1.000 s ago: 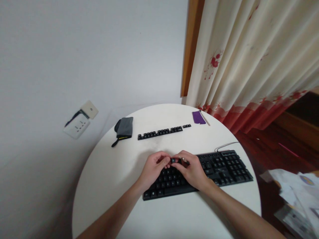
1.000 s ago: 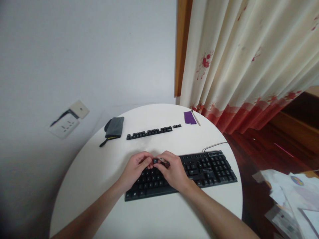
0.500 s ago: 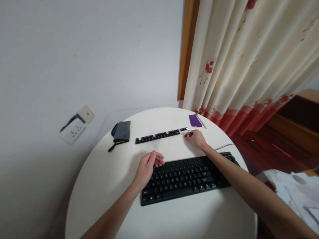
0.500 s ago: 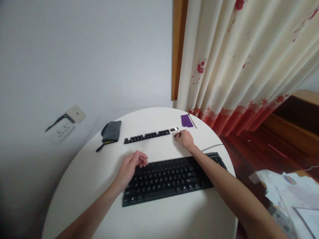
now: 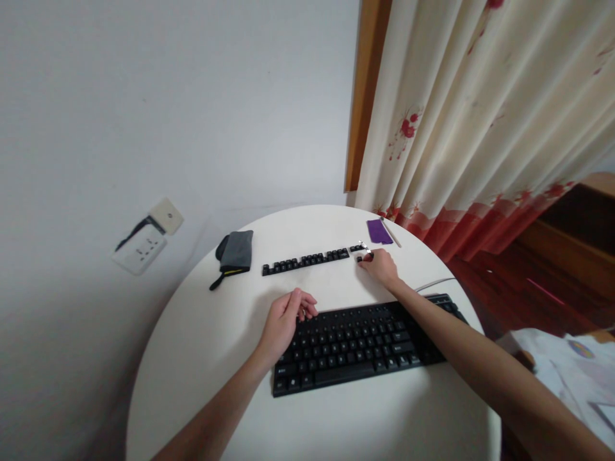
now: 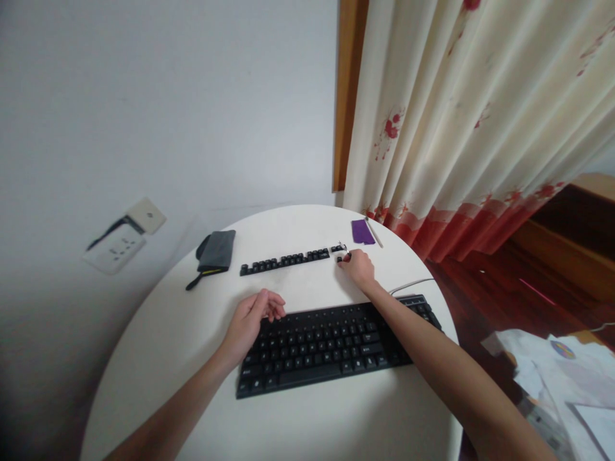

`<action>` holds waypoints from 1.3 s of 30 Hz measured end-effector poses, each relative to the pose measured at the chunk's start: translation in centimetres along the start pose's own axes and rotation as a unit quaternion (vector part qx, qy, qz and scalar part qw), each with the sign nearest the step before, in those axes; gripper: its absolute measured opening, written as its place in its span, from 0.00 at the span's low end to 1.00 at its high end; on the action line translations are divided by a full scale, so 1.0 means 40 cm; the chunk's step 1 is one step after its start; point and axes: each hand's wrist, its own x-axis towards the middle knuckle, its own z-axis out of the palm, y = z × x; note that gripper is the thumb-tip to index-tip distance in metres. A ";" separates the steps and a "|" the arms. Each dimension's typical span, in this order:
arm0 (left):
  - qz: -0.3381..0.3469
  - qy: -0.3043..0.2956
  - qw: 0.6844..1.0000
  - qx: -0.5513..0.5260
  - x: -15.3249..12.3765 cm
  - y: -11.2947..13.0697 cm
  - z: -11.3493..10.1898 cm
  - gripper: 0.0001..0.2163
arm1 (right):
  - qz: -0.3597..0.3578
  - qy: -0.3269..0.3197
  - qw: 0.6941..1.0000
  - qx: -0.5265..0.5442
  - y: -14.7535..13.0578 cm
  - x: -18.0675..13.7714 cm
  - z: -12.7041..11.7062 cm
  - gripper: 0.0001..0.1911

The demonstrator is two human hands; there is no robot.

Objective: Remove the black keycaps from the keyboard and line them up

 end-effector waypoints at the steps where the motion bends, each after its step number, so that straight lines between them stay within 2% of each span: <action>1: 0.000 0.000 1.000 0.000 0.000 -0.001 0.000 0.24 | 0.003 0.001 1.000 -0.001 -0.004 0.004 0.002 0.09; 13: 0.000 -0.003 1.000 0.002 -0.001 -0.003 -0.001 0.25 | 0.001 0.007 1.000 0.003 -0.028 0.033 0.027 0.09; 31: -0.006 -0.006 1.000 0.001 -0.004 0.007 0.000 0.24 | -0.001 0.010 1.000 0.022 -0.037 0.025 0.024 0.08; 36: -0.005 -0.002 1.000 0.008 -0.004 0.004 0.000 0.25 | -0.020 0.025 0.997 0.064 -0.041 0.014 -0.009 0.06; 39: -0.003 -0.001 1.000 0.013 -0.003 0.005 0.000 0.24 | -0.036 0.049 0.993 0.099 -0.032 -0.005 -0.066 0.15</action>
